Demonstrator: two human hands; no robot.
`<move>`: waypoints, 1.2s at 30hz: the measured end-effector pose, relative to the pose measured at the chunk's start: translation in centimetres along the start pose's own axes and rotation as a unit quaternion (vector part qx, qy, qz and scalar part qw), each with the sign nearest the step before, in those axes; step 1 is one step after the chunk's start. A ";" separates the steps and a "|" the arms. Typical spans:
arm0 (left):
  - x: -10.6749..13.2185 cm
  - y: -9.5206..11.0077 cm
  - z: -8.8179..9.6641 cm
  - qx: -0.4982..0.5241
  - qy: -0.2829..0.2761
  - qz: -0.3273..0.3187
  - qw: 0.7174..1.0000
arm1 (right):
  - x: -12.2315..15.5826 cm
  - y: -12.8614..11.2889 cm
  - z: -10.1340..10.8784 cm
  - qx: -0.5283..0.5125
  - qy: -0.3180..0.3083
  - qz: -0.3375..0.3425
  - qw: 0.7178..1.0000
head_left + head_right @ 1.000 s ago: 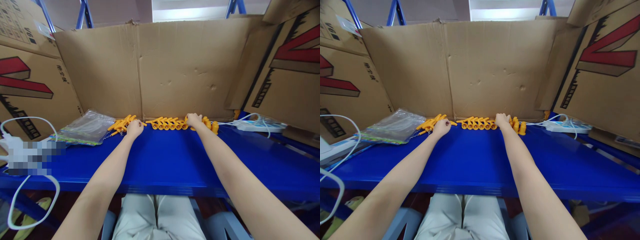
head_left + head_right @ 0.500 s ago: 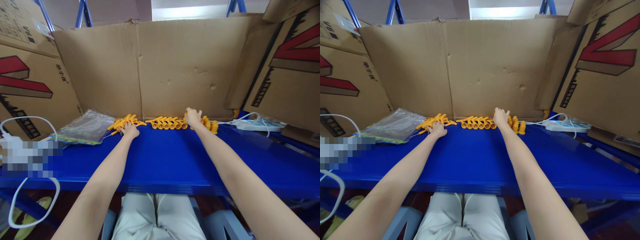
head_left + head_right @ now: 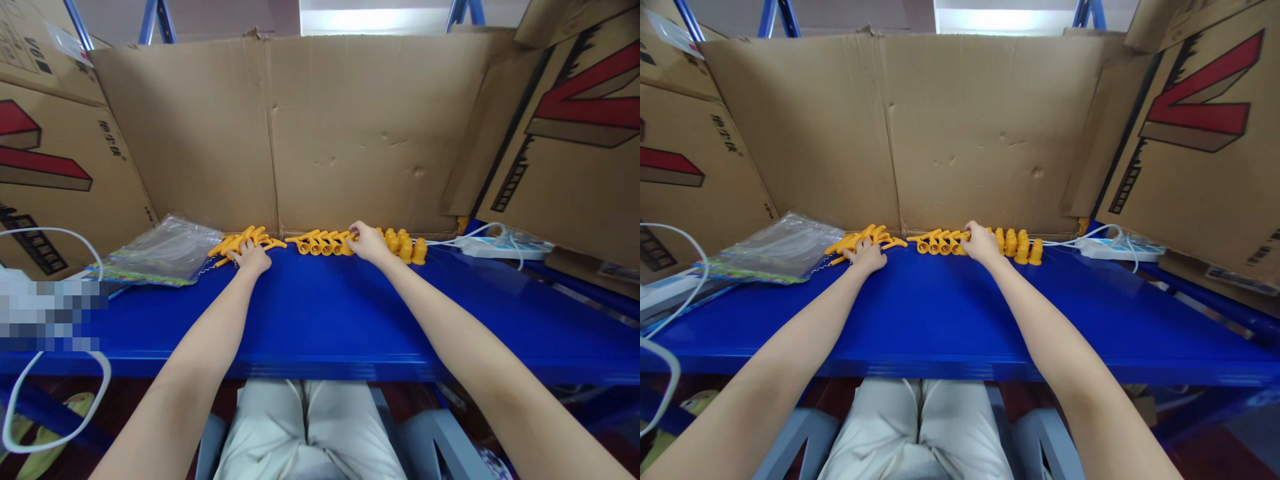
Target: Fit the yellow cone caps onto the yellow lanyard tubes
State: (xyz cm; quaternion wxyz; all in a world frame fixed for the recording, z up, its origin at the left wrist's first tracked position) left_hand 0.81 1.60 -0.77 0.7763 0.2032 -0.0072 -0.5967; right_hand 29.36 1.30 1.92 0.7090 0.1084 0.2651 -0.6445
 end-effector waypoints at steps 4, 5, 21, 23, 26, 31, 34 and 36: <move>0.0 -0.1 0.1 -0.003 -0.007 0.017 1.000 | 0.3 0.1 -0.5 -0.020 -0.037 0.037 0.998; 0.0 -0.2 0.0 -0.003 -0.008 0.020 1.000 | 0.3 0.1 -0.5 -0.026 -0.046 0.047 0.997; -1.0 -0.9 0.1 0.072 0.088 -0.016 0.993 | 1.2 0.0 -1.3 -0.009 -0.189 0.098 0.977; -0.8 -0.5 0.6 0.096 0.114 -0.033 0.988 | 1.2 -0.1 -1.3 -0.006 -0.188 0.097 0.977; -0.5 0.3 1.3 0.121 0.131 -0.059 0.982 | 1.2 -0.1 -1.3 -0.003 -0.191 0.086 0.978; 0.0 1.5 2.1 0.168 0.134 -0.100 0.972 | 1.5 -0.1 -1.4 -0.015 -0.213 0.085 0.973; 0.4 2.1 2.4 0.184 0.147 -0.132 0.963 | 1.7 -0.2 -1.4 -0.015 -0.219 0.091 0.971; 0.7 2.5 2.4 0.184 0.149 -0.150 0.960 | 1.7 -0.3 -1.4 0.002 -0.214 0.092 0.972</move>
Point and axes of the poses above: each hand's wrist, its own x-axis away from the middle knuckle, its own z-axis out of the back of the hand, y = z × x, the point moved 2 cm from there along -x, towards the middle knuckle, and after that the axes turned 13 degrees about x, right-handed, at the moved point
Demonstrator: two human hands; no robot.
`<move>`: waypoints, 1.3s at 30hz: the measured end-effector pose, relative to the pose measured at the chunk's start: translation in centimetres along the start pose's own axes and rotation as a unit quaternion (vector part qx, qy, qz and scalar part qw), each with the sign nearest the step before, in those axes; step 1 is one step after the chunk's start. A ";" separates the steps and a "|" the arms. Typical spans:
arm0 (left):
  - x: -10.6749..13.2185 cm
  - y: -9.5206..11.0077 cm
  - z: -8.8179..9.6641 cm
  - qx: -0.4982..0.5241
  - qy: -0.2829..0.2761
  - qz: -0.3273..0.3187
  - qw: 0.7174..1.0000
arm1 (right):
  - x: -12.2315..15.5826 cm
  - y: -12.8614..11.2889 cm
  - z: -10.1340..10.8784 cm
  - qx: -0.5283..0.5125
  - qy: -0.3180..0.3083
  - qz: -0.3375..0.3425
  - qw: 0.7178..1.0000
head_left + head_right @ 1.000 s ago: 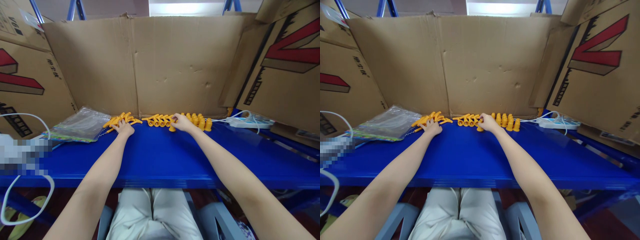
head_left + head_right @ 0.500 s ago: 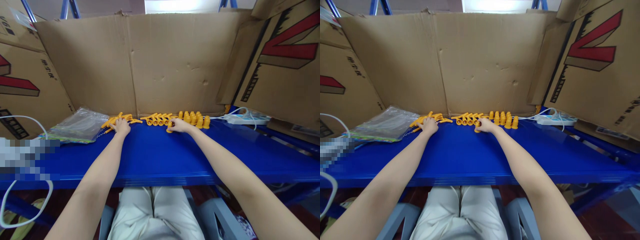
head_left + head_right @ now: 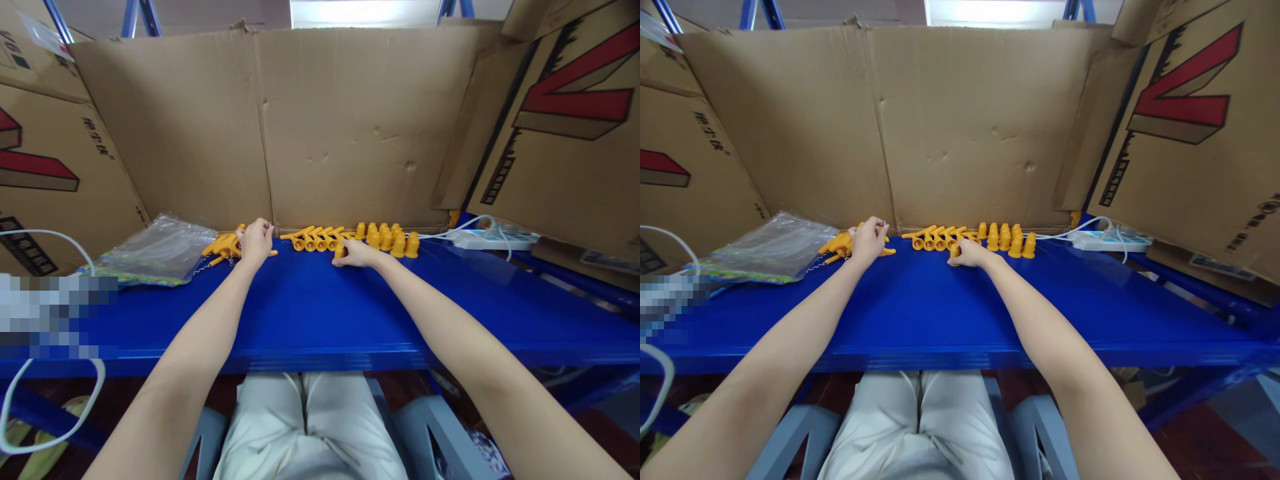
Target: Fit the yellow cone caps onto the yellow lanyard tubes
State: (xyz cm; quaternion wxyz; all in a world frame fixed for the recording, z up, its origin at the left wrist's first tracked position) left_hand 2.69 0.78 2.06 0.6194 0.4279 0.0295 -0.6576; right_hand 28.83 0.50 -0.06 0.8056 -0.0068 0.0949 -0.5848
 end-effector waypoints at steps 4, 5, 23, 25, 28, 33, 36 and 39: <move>0.3 0.7 -0.3 -0.008 -0.010 -0.026 1.000 | -0.1 -0.1 0.0 0.032 0.016 -0.003 0.999; 0.4 0.8 -0.3 -0.012 -0.016 -0.031 0.999 | -0.1 -0.2 0.0 0.033 0.018 0.000 0.999; 1.1 0.6 -2.4 -0.065 -0.202 -0.039 0.976 | -0.2 -0.6 0.2 0.099 0.097 0.061 0.988; 1.3 0.7 -3.0 -0.072 -0.230 -0.055 0.969 | -0.1 -0.9 0.2 0.100 0.105 0.083 0.986; 1.6 1.0 -3.7 -0.079 -0.258 -0.066 0.961 | 0.0 -1.5 0.2 0.099 0.106 0.117 0.982; 2.0 1.5 -3.8 -0.080 -0.260 -0.069 0.960 | 0.0 -2.1 -0.1 0.089 0.103 0.142 0.981; 2.1 1.8 -3.6 -0.072 -0.251 -0.073 0.963 | 0.0 -2.3 -0.1 0.072 0.109 0.155 0.979; 2.2 2.1 -3.6 -0.072 -0.243 -0.077 0.964 | 0.1 -2.4 -0.1 0.067 0.120 0.169 0.976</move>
Point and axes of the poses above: each hand's wrist, its own x-axis away from the middle knuckle, its own z-axis out of the back of the hand, y = z × x, the point moved 2 cm from there along -x, towards the middle knuckle, and after that the axes turned 13 degrees about x, right-handed, at the moved point
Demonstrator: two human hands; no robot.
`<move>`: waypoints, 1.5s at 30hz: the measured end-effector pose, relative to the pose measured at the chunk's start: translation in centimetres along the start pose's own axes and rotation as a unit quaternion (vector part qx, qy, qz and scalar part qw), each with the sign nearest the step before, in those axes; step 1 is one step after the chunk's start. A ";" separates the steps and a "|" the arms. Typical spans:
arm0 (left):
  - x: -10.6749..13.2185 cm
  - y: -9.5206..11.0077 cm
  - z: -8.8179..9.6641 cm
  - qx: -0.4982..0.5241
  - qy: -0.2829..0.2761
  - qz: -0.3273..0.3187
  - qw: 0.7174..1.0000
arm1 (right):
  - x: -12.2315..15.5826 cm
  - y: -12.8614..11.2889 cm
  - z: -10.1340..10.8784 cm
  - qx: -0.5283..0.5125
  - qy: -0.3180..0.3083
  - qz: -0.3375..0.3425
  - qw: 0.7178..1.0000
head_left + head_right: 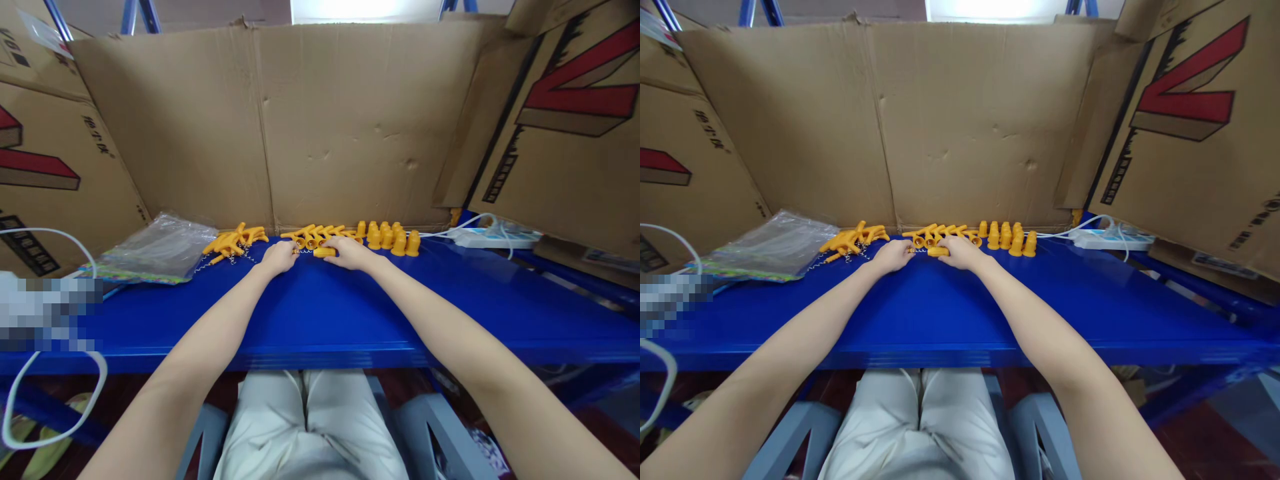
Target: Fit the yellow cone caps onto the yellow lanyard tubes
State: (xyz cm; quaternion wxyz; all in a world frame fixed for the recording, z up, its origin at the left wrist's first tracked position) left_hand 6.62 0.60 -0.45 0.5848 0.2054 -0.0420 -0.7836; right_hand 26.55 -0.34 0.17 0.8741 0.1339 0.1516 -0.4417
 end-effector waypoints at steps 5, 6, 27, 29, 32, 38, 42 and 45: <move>0.0 0.4 -0.2 -0.011 0.003 -0.009 1.000 | -0.1 -0.3 0.0 -0.009 0.017 0.023 1.000; 0.0 0.4 -0.3 -0.013 0.003 -0.011 1.000 | -0.1 -0.4 0.0 -0.012 0.019 0.025 0.999; 0.2 -1.1 0.6 -0.067 -0.043 0.019 0.997 | 0.1 -1.0 0.2 -0.001 0.007 0.014 1.000; 0.1 -1.4 0.6 -0.052 -0.058 0.021 0.997 | 0.1 -0.9 0.1 -0.001 0.014 0.020 1.000; -0.1 -1.2 0.8 -0.033 -0.061 0.003 0.998 | 0.1 -0.8 -0.1 -0.002 0.020 0.021 1.000; 0.2 0.0 1.4 0.027 -0.043 -0.015 0.999 | 0.1 -0.3 -0.1 0.009 0.013 0.013 1.000; 0.4 0.3 1.5 0.041 -0.024 -0.029 0.998 | 0.1 -0.1 0.0 0.013 0.022 0.012 1.000; 0.5 0.3 1.6 0.028 -0.010 -0.038 0.999 | 0.1 0.1 -0.2 0.009 0.015 0.006 1.000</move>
Point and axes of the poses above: each hand's wrist, its own x-axis away from the middle knuckle, its own z-axis out of the back of the hand, y = z × x, the point moved 2 cm from there along -x, towards the middle knuckle, and after that the axes turned 13 degrees about x, right-handed, at the moved point
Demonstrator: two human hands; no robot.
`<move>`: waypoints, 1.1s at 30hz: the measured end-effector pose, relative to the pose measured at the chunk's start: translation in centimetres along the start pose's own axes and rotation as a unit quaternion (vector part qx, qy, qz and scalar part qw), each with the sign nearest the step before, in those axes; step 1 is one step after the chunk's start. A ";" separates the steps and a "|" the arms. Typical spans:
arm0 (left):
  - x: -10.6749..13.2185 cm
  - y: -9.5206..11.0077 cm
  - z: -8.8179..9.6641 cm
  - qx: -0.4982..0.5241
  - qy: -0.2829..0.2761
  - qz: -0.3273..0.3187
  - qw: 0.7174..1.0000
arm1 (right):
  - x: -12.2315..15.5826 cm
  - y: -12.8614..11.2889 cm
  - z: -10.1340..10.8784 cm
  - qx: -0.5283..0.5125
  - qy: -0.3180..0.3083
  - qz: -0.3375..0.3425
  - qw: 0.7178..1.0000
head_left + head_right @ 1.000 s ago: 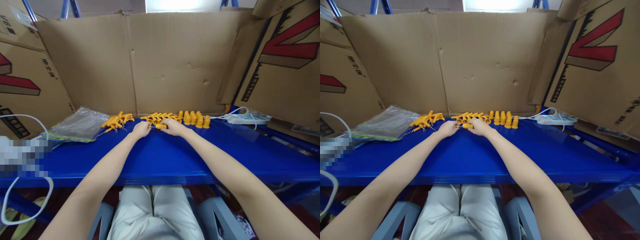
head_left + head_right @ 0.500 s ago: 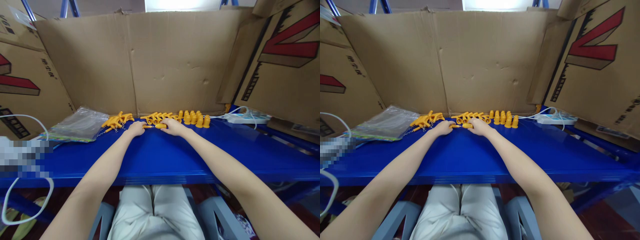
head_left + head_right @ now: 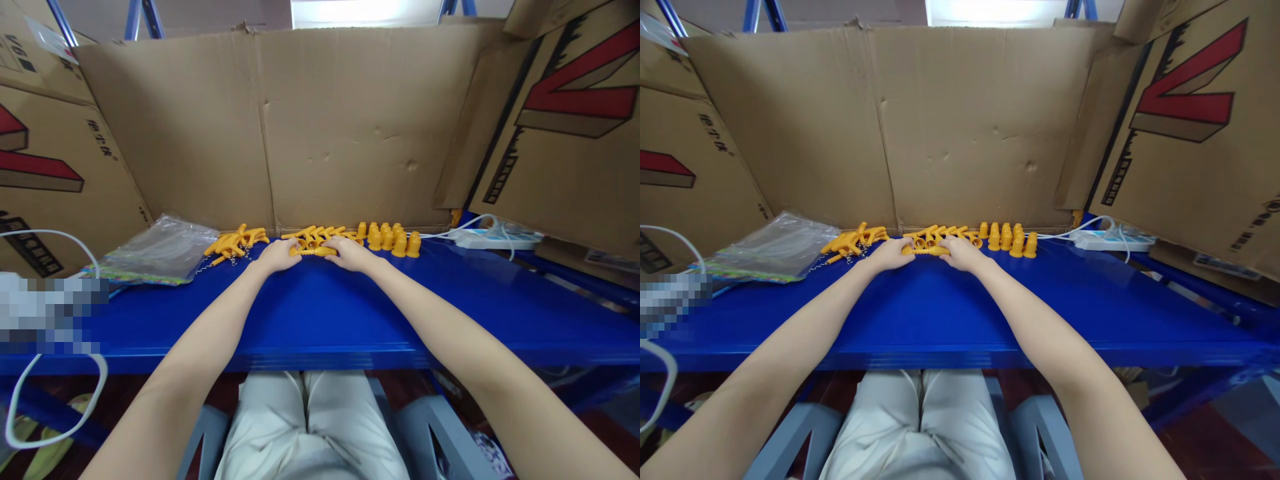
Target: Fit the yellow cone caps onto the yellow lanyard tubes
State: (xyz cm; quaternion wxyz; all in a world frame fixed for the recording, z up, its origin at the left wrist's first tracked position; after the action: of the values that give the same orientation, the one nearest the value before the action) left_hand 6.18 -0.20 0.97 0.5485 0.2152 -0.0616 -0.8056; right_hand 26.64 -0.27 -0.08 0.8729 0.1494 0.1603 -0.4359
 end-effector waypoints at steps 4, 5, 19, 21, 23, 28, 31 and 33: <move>0.0 -0.1 0.1 0.001 0.011 0.002 1.000 | -0.2 0.3 -0.4 -0.038 0.012 -0.002 0.999; 0.0 -0.1 0.1 0.004 0.010 0.000 1.000 | -0.3 0.4 -0.5 -0.051 0.015 -0.002 0.999; 0.2 -0.3 0.2 0.030 0.002 0.025 0.999 | 0.0 3.2 -1.9 -0.398 -0.064 -0.124 0.907; 0.1 -0.5 0.2 0.024 0.007 0.018 1.000 | 0.1 3.2 -1.8 -0.441 -0.096 -0.142 0.881; 0.0 -0.6 0.3 0.031 0.008 0.009 0.999 | 0.3 2.9 -1.4 -0.464 -0.126 -0.150 0.864; 0.0 -0.3 0.2 0.057 0.012 -0.011 0.998 | 0.8 2.0 -0.2 -0.464 -0.169 -0.211 0.843; 0.1 -0.1 0.1 0.074 0.019 -0.011 0.997 | 0.8 1.6 0.0 -0.456 -0.184 -0.239 0.837; 0.1 -0.1 0.1 0.082 0.019 -0.007 0.996 | 0.8 1.5 0.1 -0.457 -0.192 -0.245 0.833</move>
State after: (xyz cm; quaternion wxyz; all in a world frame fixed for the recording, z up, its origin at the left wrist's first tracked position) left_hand 6.01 -0.31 1.01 0.5246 0.2752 -0.1152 -0.7974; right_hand 28.31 0.05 -0.16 0.7199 -0.3975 0.2015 -0.5321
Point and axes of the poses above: each hand's wrist, its own x-axis away from the middle knuckle, its own z-axis out of the back of the hand, y = z × x, the point moved 2 cm from there along -x, towards the middle knuckle, and after that the axes turned 13 degrees about x, right-handed, at the moved point
